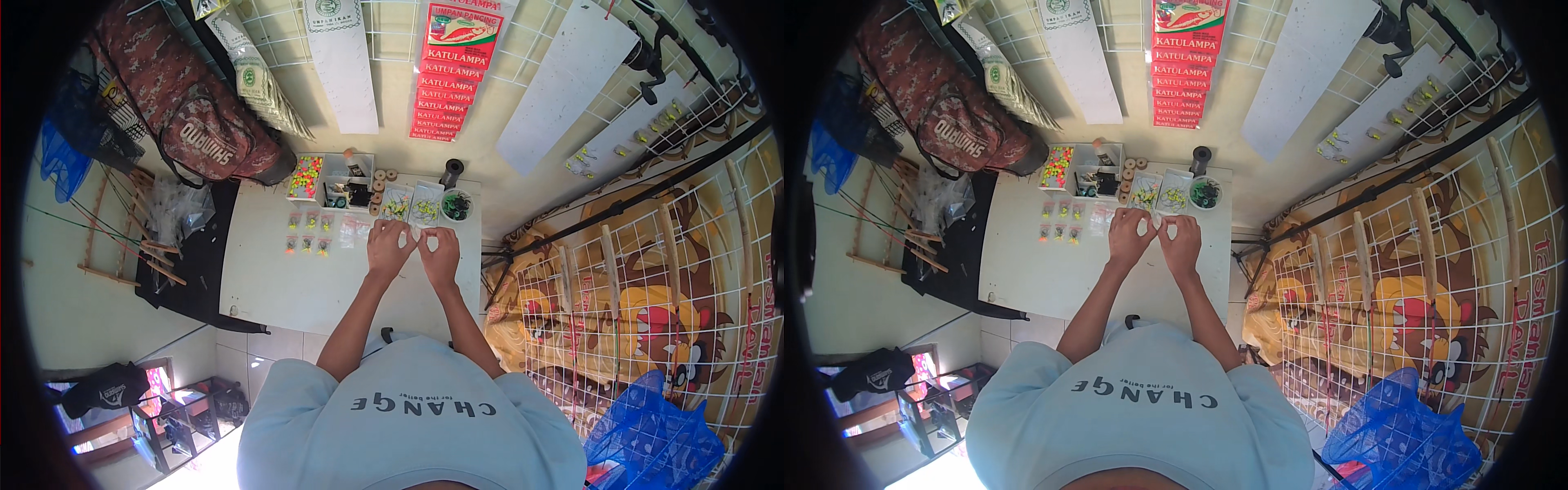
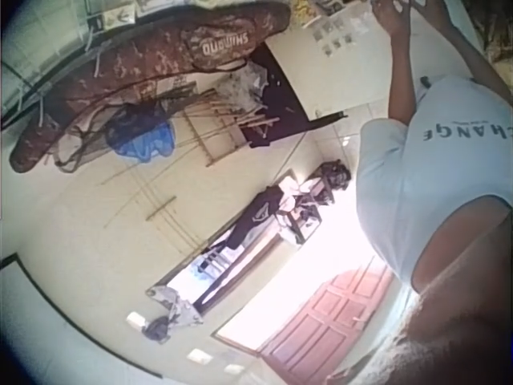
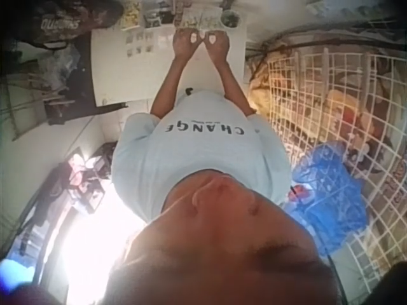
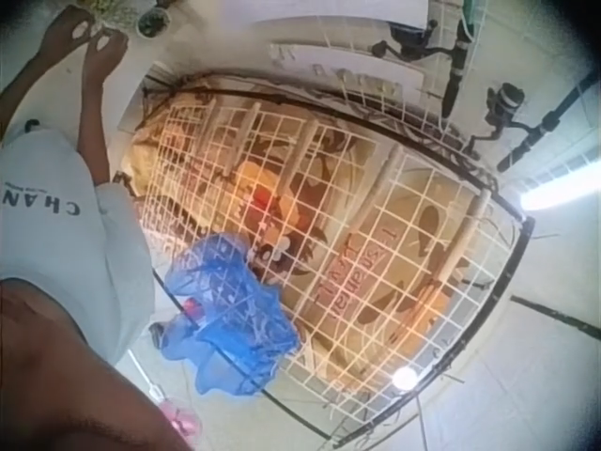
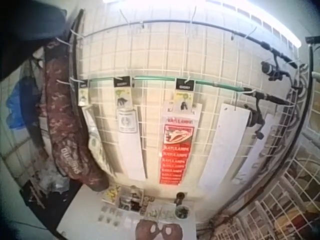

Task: Organizing packaged fishing lures on a table and hanging them on a display rack.

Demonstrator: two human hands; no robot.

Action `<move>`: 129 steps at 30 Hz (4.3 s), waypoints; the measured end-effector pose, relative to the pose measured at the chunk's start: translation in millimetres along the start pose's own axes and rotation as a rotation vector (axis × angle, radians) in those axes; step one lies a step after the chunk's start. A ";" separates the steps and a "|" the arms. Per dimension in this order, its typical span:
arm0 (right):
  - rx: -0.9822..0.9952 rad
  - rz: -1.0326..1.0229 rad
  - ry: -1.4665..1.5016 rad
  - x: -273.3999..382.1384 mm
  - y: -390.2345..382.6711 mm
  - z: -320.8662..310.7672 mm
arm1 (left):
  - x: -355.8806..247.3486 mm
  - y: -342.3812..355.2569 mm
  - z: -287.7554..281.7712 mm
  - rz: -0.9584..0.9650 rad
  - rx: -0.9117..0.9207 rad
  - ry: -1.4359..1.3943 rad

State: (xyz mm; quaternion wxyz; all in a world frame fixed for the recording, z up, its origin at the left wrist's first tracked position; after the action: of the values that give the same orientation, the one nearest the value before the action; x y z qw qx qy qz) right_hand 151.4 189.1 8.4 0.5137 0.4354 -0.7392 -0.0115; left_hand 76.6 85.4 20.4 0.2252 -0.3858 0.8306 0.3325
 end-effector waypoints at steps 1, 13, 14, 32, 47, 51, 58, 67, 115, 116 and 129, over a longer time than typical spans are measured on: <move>0.001 -0.001 0.000 -1.0 0.3 0.3 | 1.2 -0.3 0.0 0.004 0.035 -0.023; 0.093 0.295 0.175 -2.8 1.8 -1.9 | -0.6 1.3 -7.5 0.190 0.146 0.009; 0.100 0.305 0.185 -2.8 1.8 -1.8 | 1.1 1.1 -6.0 0.211 0.140 0.019; 0.041 -0.021 -0.075 10.0 6.9 -6.1 | 14.7 3.4 -3.0 0.186 0.089 -0.069; 0.091 -0.034 -0.140 -19.6 16.5 20.5 | 56.5 28.1 -8.0 0.106 0.093 0.018; 0.174 -0.017 -0.191 -43.6 19.4 40.1 | 62.4 31.5 -6.6 0.158 0.130 0.118; 0.441 -0.024 -0.315 -54.8 24.4 76.0 | 85.3 17.2 6.4 0.146 0.183 0.156; 0.502 -0.135 -0.423 -65.9 15.2 82.2 | 100.2 3.7 14.7 0.027 0.207 0.104; 0.345 0.133 -0.263 -71.0 47.2 90.2 | 95.9 -2.6 36.5 -0.070 0.151 -0.110; 0.336 0.136 -0.269 -80.5 48.0 88.0 | 93.9 -1.1 38.6 -0.076 0.144 -0.122; 0.453 -0.054 0.065 -72.6 87.1 69.6 | 84.3 1.8 39.8 -0.112 0.114 -0.141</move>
State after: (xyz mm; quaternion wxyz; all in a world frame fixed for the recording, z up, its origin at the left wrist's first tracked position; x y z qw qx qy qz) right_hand 49.6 260.8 -38.5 0.4260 0.5592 -0.6941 0.1551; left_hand 29.2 73.8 -59.0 0.3228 -0.3938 0.8074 0.2980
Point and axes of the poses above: each hand's wrist, its own y-axis towards the middle knuckle, its own z-axis out of the palm, x = y × z, the point moved 2 cm from there along y, towards the middle knuckle, and after that the axes turned 1 degree about z, right-handed, at the moved point
